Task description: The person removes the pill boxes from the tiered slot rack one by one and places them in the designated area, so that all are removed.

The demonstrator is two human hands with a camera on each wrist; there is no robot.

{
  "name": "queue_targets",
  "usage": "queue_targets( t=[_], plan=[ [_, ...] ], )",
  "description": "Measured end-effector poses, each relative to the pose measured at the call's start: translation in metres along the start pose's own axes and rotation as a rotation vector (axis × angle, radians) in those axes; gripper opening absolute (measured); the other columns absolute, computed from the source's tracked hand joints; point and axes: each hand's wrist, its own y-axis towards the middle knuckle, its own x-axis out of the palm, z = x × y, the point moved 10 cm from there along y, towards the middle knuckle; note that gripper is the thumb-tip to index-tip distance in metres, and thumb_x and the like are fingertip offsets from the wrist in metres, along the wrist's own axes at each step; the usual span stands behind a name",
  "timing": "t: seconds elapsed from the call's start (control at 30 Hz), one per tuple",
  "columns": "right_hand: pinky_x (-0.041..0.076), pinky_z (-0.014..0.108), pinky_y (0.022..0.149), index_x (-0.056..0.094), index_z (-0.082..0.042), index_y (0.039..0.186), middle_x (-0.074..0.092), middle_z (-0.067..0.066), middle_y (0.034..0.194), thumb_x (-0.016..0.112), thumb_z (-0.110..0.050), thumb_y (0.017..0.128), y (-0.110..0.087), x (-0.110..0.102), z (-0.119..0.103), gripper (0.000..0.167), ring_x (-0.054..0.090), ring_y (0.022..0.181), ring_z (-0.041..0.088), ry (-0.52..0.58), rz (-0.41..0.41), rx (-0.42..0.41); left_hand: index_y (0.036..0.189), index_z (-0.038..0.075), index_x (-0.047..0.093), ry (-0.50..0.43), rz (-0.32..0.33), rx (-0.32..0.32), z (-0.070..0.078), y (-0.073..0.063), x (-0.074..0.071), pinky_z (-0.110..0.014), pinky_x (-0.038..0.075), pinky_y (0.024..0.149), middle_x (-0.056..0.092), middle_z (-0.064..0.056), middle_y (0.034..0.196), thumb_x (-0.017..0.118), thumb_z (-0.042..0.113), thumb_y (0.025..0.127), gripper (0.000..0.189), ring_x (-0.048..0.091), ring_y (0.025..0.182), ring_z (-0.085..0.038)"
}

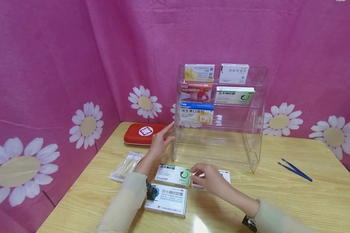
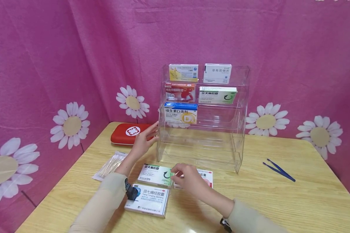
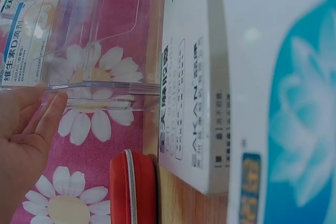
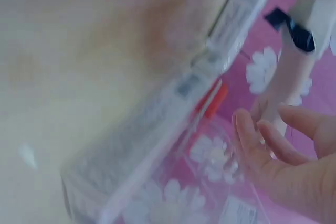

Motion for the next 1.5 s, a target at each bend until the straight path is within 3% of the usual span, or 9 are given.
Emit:
queue_targets(
  t=[0.17, 0.43, 0.67, 0.8, 1.0, 1.2, 1.37, 1.5],
  plan=[
    [0.062, 0.034, 0.08, 0.068, 0.002, 0.108, 0.071, 0.021, 0.107, 0.071, -0.006, 0.087, 0.018, -0.036, 0.001, 0.023, 0.071, 0.095, 0.031, -0.025, 0.127, -0.012, 0.145, 0.013, 0.048, 0.001, 0.0, 0.001, 0.0, 0.0, -0.001, -0.042, 0.055, 0.096, 0.061, -0.018, 0.135, 0.068, -0.004, 0.086, 0.065, 0.066, 0.116, -0.034],
    [0.06, 0.046, 0.085, 0.067, 0.002, 0.114, 0.069, 0.021, 0.114, 0.076, -0.006, 0.082, 0.049, -0.107, -0.005, 0.034, 0.069, 0.098, 0.036, -0.152, 0.45, -0.15, 0.145, 0.013, 0.049, -0.018, -0.007, -0.007, 0.0, 0.0, 0.0, -0.042, 0.055, 0.096, 0.06, -0.017, 0.136, 0.068, -0.004, 0.086, 0.064, 0.065, 0.117, -0.033],
    [0.057, 0.05, 0.089, 0.065, 0.005, 0.116, 0.065, 0.023, 0.114, 0.078, 0.0, 0.079, 0.069, -0.141, 0.002, 0.039, 0.066, 0.099, 0.04, -0.203, 0.634, -0.208, 0.145, 0.012, 0.048, -0.016, -0.003, -0.004, 0.0, 0.0, -0.001, -0.044, 0.055, 0.097, 0.06, -0.018, 0.135, 0.068, -0.004, 0.086, 0.064, 0.066, 0.116, -0.034],
    [0.05, 0.052, 0.101, 0.063, 0.004, 0.119, 0.063, 0.023, 0.119, 0.076, -0.003, 0.081, 0.083, -0.151, 0.014, 0.041, 0.061, 0.111, 0.04, -0.233, 0.642, -0.189, 0.145, 0.012, 0.048, -0.033, -0.007, -0.004, -0.001, 0.0, -0.001, -0.049, 0.053, 0.098, 0.06, -0.019, 0.136, 0.067, -0.005, 0.086, 0.064, 0.065, 0.117, -0.036],
    [0.04, 0.054, 0.113, 0.059, 0.002, 0.128, 0.058, 0.024, 0.131, 0.073, -0.001, 0.083, 0.101, -0.158, 0.025, 0.048, 0.052, 0.126, 0.042, -0.272, 0.578, -0.185, 0.145, 0.015, 0.048, -0.035, -0.017, -0.022, -0.002, -0.001, 0.001, -0.044, 0.053, 0.098, 0.059, -0.017, 0.137, 0.067, -0.004, 0.087, 0.064, 0.065, 0.118, -0.034],
    [0.041, 0.057, 0.111, 0.06, -0.001, 0.13, 0.058, 0.023, 0.135, 0.07, -0.003, 0.086, 0.108, -0.153, 0.031, 0.045, 0.051, 0.125, 0.041, -0.346, 0.506, -0.18, 0.144, 0.011, 0.049, -0.025, -0.009, 0.01, 0.0, -0.003, 0.001, -0.044, 0.055, 0.096, 0.06, -0.019, 0.135, 0.068, -0.006, 0.086, 0.064, 0.066, 0.115, -0.035],
    [0.043, 0.053, 0.11, 0.062, -0.002, 0.126, 0.063, 0.021, 0.128, 0.071, -0.003, 0.085, 0.107, -0.151, 0.027, 0.042, 0.054, 0.122, 0.039, -0.389, 0.528, -0.232, 0.145, 0.013, 0.049, -0.02, -0.008, -0.002, 0.0, -0.002, 0.0, -0.042, 0.054, 0.097, 0.06, -0.017, 0.136, 0.068, -0.004, 0.086, 0.064, 0.066, 0.116, -0.034],
    [0.047, 0.052, 0.106, 0.063, 0.0, 0.121, 0.064, 0.021, 0.122, 0.073, 0.0, 0.083, 0.108, -0.152, 0.024, 0.039, 0.057, 0.117, 0.038, -0.361, 0.551, -0.268, 0.145, 0.011, 0.049, -0.022, -0.004, 0.009, 0.0, -0.001, 0.0, -0.044, 0.054, 0.097, 0.061, -0.019, 0.134, 0.068, -0.004, 0.086, 0.064, 0.066, 0.115, -0.035]
  ],
)
